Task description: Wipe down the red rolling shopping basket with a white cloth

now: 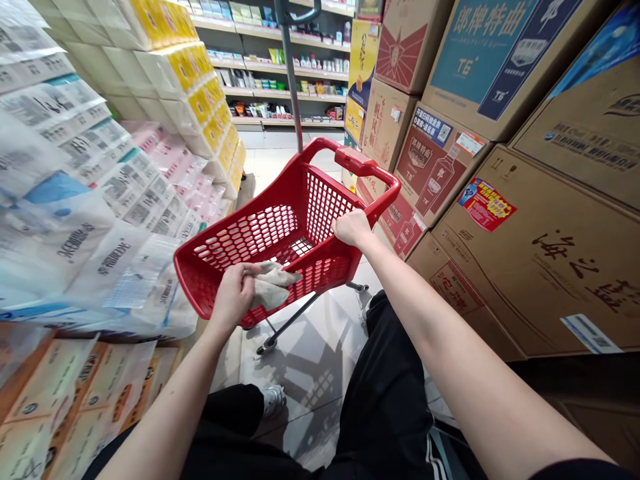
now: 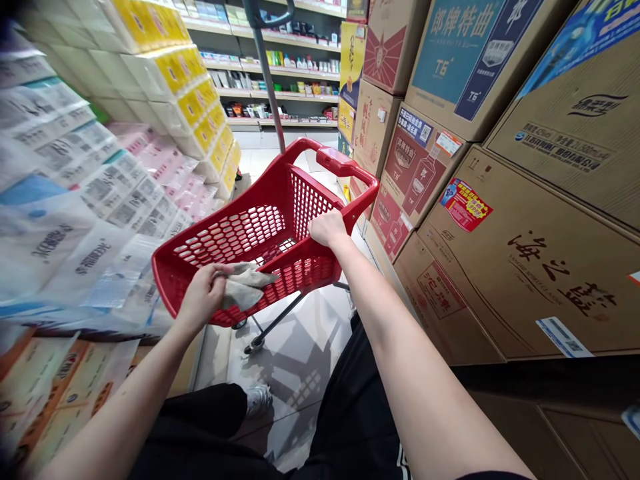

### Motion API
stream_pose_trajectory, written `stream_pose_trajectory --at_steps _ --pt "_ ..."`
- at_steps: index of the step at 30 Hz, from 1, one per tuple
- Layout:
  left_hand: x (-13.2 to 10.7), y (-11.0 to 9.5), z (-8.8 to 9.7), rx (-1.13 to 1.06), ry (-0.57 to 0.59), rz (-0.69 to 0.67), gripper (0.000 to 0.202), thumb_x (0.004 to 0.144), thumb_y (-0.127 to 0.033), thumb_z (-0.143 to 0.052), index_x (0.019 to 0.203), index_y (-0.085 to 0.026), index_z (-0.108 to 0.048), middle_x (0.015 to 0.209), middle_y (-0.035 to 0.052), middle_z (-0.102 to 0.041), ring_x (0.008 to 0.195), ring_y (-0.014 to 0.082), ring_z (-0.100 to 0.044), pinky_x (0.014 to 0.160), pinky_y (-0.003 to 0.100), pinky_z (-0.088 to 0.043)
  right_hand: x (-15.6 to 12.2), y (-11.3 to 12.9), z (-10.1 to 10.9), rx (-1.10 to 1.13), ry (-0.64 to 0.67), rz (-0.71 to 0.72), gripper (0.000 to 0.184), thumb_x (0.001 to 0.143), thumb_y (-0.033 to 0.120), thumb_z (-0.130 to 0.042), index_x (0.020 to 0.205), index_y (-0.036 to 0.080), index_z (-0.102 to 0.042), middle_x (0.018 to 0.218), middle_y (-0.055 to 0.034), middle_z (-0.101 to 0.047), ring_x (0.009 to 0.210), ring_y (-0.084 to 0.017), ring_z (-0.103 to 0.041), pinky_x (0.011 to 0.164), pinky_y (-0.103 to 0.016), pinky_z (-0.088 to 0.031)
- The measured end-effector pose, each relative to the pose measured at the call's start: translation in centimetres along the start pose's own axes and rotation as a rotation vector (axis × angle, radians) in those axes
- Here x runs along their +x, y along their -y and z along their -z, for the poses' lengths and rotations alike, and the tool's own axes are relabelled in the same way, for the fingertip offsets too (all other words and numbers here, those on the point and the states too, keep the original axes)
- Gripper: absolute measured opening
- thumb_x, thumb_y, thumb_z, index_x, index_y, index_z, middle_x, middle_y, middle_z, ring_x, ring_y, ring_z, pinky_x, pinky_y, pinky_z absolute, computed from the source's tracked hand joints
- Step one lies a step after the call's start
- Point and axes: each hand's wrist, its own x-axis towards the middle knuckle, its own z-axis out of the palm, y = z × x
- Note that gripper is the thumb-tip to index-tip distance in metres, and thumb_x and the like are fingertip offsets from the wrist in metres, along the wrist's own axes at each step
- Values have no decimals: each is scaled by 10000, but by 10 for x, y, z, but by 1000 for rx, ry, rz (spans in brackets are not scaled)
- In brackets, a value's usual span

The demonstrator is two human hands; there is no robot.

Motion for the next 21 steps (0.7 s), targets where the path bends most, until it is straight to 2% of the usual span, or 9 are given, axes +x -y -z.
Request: stream_pose_trajectory --at_steps 2,5,7,9,10,13,18,21 --pt "-8 1 4 123 -22 -64 314 836 -227 -343 992 -184 -612 1148 89 -572 1133 214 -508 984 380 -417 0 0 -1 -3 -5 -2 476 949 265 -294 900 129 -747 934 -152 -719 878 -241 -658 767 -346 -368" --pt "-14 -9 9 298 -47 -140 349 863 -267 -341 1062 -202 -621 1322 83 -478 1254 239 -418 1051 414 -346 0 1 -1 -14 -13 8 461 947 257 -305 908 123 -745 939 -154 -719 878 -237 -659 775 -343 -368" --pt "-14 -18 8 411 75 -195 332 881 -315 -362 1074 -201 -607 1232 96 -551 1159 250 -497 987 417 -388 0 2 -2 -20 -16 14 461 947 258 -304 904 127 -744 929 -147 -721 865 -235 -661 773 -344 -369" --pt "-13 -26 2 523 232 -211 315 891 -331 -366 1054 -176 -587 1054 111 -625 993 253 -577 842 390 -449 0 2 -2 -21 -19 14 468 948 264 -298 900 132 -744 917 -140 -724 844 -235 -663 761 -345 -370" --pt "-12 -29 -3 580 274 -201 303 894 -316 -359 1039 -162 -577 989 117 -635 927 257 -592 765 374 -458 0 2 -1 -22 -18 13 471 949 265 -295 900 132 -744 914 -139 -724 836 -235 -664 755 -344 -371" --pt "-10 -37 -15 722 274 -178 269 893 -224 -325 997 -135 -555 915 138 -630 849 269 -603 646 352 -434 0 0 -1 -26 -14 13 473 947 260 -295 902 122 -745 920 -149 -721 839 -233 -663 750 -339 -370" --pt "4 -58 -31 759 264 -263 283 906 -177 -274 951 -122 -548 859 139 -616 809 264 -601 625 348 -414 0 -4 -2 -31 -22 6 469 943 254 -302 898 117 -748 911 -153 -722 845 -224 -663 784 -339 -359" --pt "15 -71 -42 730 264 -266 295 914 -179 -263 960 -120 -548 865 138 -610 806 259 -591 625 346 -409 -1 -5 -3 -36 -29 5 477 946 250 -293 891 126 -750 907 -145 -724 838 -214 -663 814 -342 -349"
